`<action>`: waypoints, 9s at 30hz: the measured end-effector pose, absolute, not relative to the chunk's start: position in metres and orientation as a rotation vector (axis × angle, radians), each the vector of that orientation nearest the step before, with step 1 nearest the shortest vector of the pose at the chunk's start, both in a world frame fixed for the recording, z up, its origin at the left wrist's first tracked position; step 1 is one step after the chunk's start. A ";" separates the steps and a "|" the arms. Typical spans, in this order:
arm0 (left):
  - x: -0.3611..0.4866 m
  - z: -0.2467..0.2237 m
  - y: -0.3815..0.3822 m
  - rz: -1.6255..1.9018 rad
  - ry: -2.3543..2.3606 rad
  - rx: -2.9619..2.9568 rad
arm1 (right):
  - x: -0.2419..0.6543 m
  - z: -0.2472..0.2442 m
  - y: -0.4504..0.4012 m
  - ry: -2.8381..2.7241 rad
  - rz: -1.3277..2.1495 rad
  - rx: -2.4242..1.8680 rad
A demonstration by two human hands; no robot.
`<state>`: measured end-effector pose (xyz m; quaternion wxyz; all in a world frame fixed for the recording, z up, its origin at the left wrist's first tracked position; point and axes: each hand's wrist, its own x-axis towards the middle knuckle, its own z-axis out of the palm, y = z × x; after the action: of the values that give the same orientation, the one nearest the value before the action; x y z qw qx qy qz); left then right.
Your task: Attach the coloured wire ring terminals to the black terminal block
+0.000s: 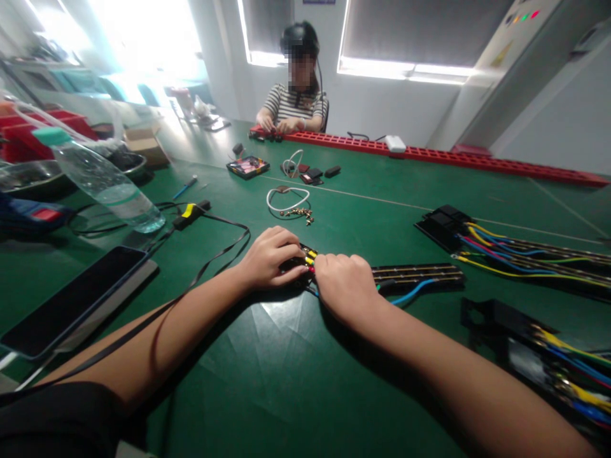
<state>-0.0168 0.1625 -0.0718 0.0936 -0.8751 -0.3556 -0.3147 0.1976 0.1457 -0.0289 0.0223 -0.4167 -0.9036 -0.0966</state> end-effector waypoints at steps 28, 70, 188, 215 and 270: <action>-0.013 -0.069 0.162 -0.996 -1.013 -2.610 | 0.198 -0.028 0.146 -2.814 -0.294 -1.324; -0.014 -0.073 0.163 -1.026 -1.002 -2.614 | 0.199 -0.033 0.146 -2.775 -0.257 -1.258; -0.055 -0.087 0.241 -0.340 -1.638 -2.713 | 0.183 -0.052 0.112 -3.183 -0.040 -0.358; -0.052 -0.087 0.245 -0.577 -1.566 -2.606 | 0.184 -0.053 0.113 -3.182 -0.035 -0.362; -0.058 -0.091 0.196 -0.628 -1.760 -2.360 | 0.185 -0.052 0.115 -3.160 0.015 -0.382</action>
<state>-0.0578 0.1956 -0.0907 0.0655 -0.7823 -0.5835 -0.2081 0.1854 0.1150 -0.0515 -0.0209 -0.1201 -0.9925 0.0047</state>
